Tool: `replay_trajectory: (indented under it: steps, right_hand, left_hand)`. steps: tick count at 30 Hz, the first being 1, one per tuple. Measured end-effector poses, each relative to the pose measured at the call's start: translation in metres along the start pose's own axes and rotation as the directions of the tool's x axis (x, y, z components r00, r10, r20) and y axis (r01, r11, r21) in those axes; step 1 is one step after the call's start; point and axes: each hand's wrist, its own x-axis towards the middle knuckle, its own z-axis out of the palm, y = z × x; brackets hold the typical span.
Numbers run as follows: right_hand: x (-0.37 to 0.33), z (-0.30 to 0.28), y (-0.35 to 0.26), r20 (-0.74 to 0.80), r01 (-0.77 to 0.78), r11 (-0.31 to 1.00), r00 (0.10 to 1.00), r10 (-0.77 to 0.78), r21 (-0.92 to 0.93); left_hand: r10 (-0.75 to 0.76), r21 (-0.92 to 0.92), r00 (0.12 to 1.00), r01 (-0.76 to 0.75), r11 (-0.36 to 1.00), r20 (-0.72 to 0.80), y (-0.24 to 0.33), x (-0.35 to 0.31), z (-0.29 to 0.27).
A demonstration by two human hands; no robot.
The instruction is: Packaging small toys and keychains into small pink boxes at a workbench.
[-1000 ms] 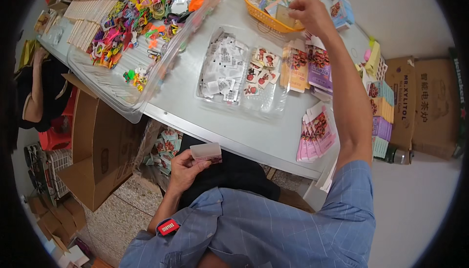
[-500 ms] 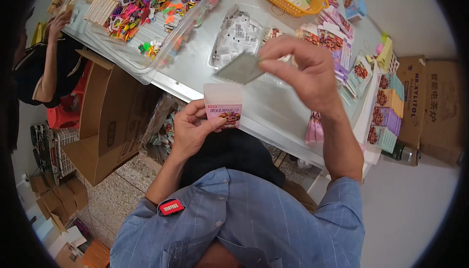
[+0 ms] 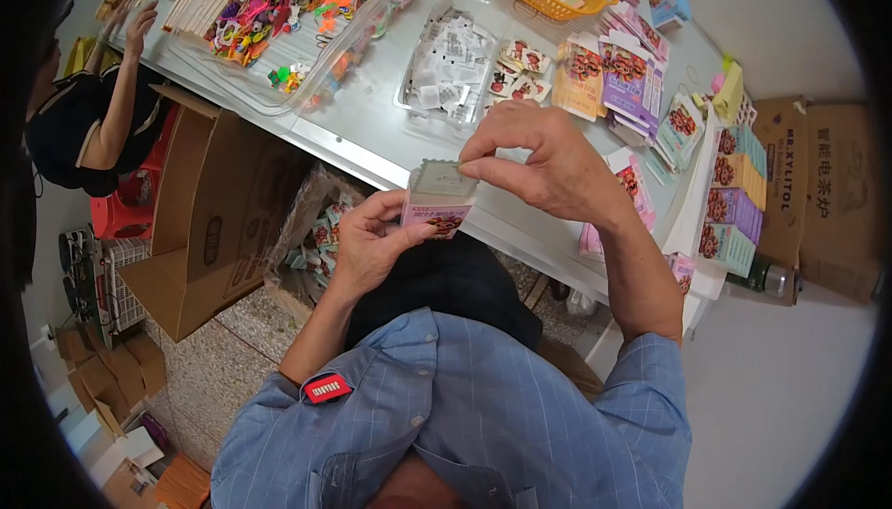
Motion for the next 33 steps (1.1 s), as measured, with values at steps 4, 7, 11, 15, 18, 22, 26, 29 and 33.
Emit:
replay_trajectory:
  steps: [4, 7, 11, 15, 18, 22, 26, 29, 33]
  right_hand:
    - [0.004, 0.010, 0.001, 0.128, 0.096, 0.957, 0.990, -0.063, -0.275]
    - [0.006, 0.010, 0.002, 0.036, 0.074, 0.962, 0.997, -0.067, -0.262]
    - [0.021, -0.012, 0.019, -0.232, -0.088, 0.956, 0.973, 0.022, -0.281]
    - [0.049, -0.005, 0.052, -0.192, -0.122, 0.848, 0.981, 0.024, -0.516]
    - [0.067, 0.012, 0.074, -0.078, 0.009, 0.727, 0.993, -0.086, -0.687]
    - [0.083, 0.026, 0.091, -0.040, 0.032, 0.717, 0.996, -0.084, -0.696]
    - [0.090, 0.026, 0.095, -0.027, -0.002, 0.800, 0.999, -0.018, -0.600]
    - [0.090, 0.022, 0.099, -0.007, 0.030, 0.825, 0.999, -0.041, -0.564]
    - [0.084, 0.011, 0.100, -0.041, 0.021, 0.884, 0.998, -0.045, -0.468]
  left_hand:
    - [0.016, 0.042, 0.999, -0.018, 0.999, 0.035, -0.004, 0.001, -0.005]
    - [0.030, -0.002, 1.000, -0.030, 1.000, -0.006, -0.004, 0.001, -0.006]
    - [-0.001, -0.044, 1.000, 0.001, 0.999, -0.012, -0.004, 0.001, -0.011]
    - [-0.029, -0.060, 0.999, 0.027, 0.998, -0.035, -0.008, 0.002, -0.013]
    - [-0.018, -0.065, 0.999, 0.015, 0.998, -0.047, -0.010, 0.003, -0.013]
    - [-0.012, -0.064, 0.997, 0.008, 0.998, -0.070, -0.010, 0.002, -0.016]
    - [-0.030, -0.053, 0.996, 0.025, 0.998, -0.089, -0.013, 0.000, -0.022]
    - [-0.054, -0.067, 0.994, 0.048, 0.997, -0.095, -0.011, 0.001, -0.021]
    - [-0.041, -0.072, 0.994, 0.034, 0.997, -0.104, -0.006, 0.006, -0.015]
